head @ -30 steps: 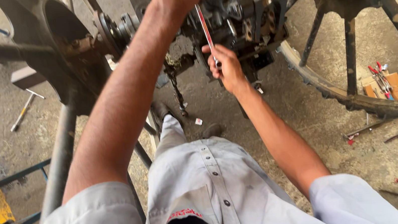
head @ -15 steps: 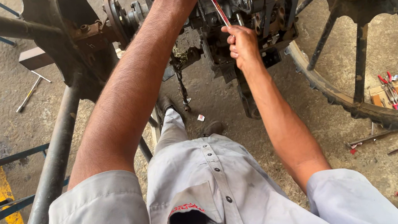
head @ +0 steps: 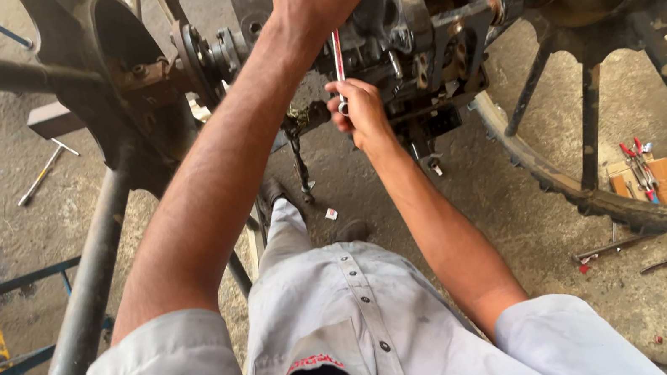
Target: The person uses a wrench to tighten and loosen various bolts on a piece of farm machinery while using a cloth to wipe down different parts.
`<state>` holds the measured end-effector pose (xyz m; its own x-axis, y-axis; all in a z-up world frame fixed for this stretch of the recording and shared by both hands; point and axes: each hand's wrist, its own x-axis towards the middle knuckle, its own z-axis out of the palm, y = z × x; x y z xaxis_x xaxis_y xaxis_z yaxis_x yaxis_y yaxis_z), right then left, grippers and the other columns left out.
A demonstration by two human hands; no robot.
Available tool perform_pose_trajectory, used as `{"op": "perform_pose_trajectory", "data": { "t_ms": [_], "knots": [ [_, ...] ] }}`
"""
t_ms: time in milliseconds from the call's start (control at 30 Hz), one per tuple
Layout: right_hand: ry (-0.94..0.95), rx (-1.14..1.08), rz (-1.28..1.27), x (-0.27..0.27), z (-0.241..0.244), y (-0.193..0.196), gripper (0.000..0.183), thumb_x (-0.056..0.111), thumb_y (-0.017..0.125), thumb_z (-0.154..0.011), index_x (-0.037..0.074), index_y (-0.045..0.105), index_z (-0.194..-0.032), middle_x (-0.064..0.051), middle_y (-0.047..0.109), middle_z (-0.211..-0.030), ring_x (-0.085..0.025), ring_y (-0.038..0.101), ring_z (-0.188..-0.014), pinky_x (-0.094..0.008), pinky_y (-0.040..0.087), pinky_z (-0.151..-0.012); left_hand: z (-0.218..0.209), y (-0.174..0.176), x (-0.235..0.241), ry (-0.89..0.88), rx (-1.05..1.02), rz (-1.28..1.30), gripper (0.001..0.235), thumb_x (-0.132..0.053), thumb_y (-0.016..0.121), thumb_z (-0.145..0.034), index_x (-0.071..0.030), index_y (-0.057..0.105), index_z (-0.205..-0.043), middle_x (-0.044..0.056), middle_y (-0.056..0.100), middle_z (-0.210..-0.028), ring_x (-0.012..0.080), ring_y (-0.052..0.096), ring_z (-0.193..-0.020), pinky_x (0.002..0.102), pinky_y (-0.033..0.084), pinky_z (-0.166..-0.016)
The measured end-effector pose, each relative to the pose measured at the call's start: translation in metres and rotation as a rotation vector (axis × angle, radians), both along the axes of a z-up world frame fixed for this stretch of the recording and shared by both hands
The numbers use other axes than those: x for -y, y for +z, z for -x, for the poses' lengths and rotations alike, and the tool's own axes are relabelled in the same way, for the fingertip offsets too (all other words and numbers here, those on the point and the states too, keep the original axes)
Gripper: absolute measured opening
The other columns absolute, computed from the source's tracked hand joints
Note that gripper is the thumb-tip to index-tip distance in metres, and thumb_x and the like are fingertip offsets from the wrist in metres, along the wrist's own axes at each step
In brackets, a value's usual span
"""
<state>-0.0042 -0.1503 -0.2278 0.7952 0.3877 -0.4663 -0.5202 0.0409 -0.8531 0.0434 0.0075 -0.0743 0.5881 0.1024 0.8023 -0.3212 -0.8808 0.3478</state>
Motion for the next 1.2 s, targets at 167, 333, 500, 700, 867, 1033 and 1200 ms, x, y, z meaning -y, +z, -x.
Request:
{"op": "perform_pose_trajectory", "data": {
  "t_ms": [167, 333, 500, 700, 867, 1033, 1200],
  "knots": [
    [-0.011, -0.038, -0.054, 0.022, -0.011, -0.006, 0.026, 0.022, 0.059, -0.101, 0.000, 0.071, -0.111, -0.009, 0.063, -0.076, -0.007, 0.043, -0.044, -0.024, 0.031, -0.037, 0.024, 0.041, 0.013, 0.030, 0.131, -0.013, 0.014, -0.021, 0.068, -0.100, -0.010, 0.067, -0.092, 0.004, 0.062, -0.070, 0.0206, 0.058, -0.059, 0.037, 0.048, -0.053],
    [0.054, -0.267, -0.440, -0.081, 0.010, -0.024, 0.028, 0.021, 0.046, -0.102, 0.001, 0.061, -0.115, -0.016, 0.071, -0.098, -0.024, 0.075, -0.079, -0.039, 0.065, -0.066, 0.039, 0.062, 0.017, -0.001, 0.067, 0.044, 0.018, -0.018, 0.067, -0.102, -0.008, 0.057, -0.092, 0.007, 0.057, -0.083, 0.0242, 0.060, -0.073, 0.040, 0.053, -0.061],
    [0.113, -0.414, -0.593, -0.201, -0.035, -0.037, 0.030, 0.014, 0.042, -0.108, -0.007, 0.061, -0.115, -0.026, 0.073, -0.112, -0.031, 0.075, -0.099, -0.042, 0.065, -0.089, 0.047, 0.081, 0.014, -0.058, 0.061, 0.065, 0.018, -0.015, 0.067, -0.100, -0.008, 0.054, -0.090, 0.007, 0.054, -0.084, 0.0242, 0.058, -0.074, 0.038, 0.052, -0.064],
    [-0.105, -0.548, -0.820, -0.282, -0.116, -0.057, 0.015, 0.006, 0.053, -0.104, -0.005, 0.061, -0.112, -0.023, 0.073, -0.108, -0.034, 0.075, -0.100, -0.044, 0.066, -0.087, 0.050, 0.082, 0.013, -0.096, 0.010, 0.070, 0.015, -0.016, 0.069, -0.098, -0.009, 0.056, -0.092, 0.006, 0.053, -0.085, 0.0245, 0.059, -0.076, 0.038, 0.052, -0.067],
    [-0.211, -0.335, -0.787, -0.297, -0.103, -0.054, 0.015, 0.005, 0.055, -0.104, -0.003, 0.063, -0.113, -0.022, 0.075, -0.105, -0.032, 0.075, -0.095, -0.042, 0.065, -0.084, 0.050, 0.085, 0.011, -0.108, 0.007, 0.069, 0.016, -0.016, 0.070, -0.097, -0.010, 0.057, -0.091, 0.005, 0.053, -0.083, 0.0246, 0.058, -0.075, 0.038, 0.051, -0.065],
    [-0.094, -0.318, -0.708, -0.254, -0.040, -0.034, 0.015, 0.008, 0.051, -0.103, -0.002, 0.061, -0.107, -0.019, 0.074, -0.097, -0.028, 0.076, -0.086, -0.039, 0.066, -0.075, 0.046, 0.078, 0.008, -0.118, 0.015, 0.028, 0.017, -0.015, 0.068, -0.099, -0.009, 0.054, -0.090, 0.006, 0.052, -0.083, 0.0236, 0.057, -0.073, 0.038, 0.050, -0.062],
    [-0.011, -0.275, -0.658, -0.151, 0.019, -0.027, 0.014, 0.016, 0.050, -0.103, 0.011, 0.062, -0.109, -0.004, 0.058, -0.068, -0.014, 0.056, -0.052, -0.027, 0.048, -0.046, 0.038, 0.072, 0.007, -0.137, 0.011, -0.007, 0.017, -0.014, 0.069, -0.099, -0.009, 0.054, -0.091, 0.005, 0.053, -0.082, 0.0209, 0.057, -0.069, 0.036, 0.049, -0.056]
  ]
}}
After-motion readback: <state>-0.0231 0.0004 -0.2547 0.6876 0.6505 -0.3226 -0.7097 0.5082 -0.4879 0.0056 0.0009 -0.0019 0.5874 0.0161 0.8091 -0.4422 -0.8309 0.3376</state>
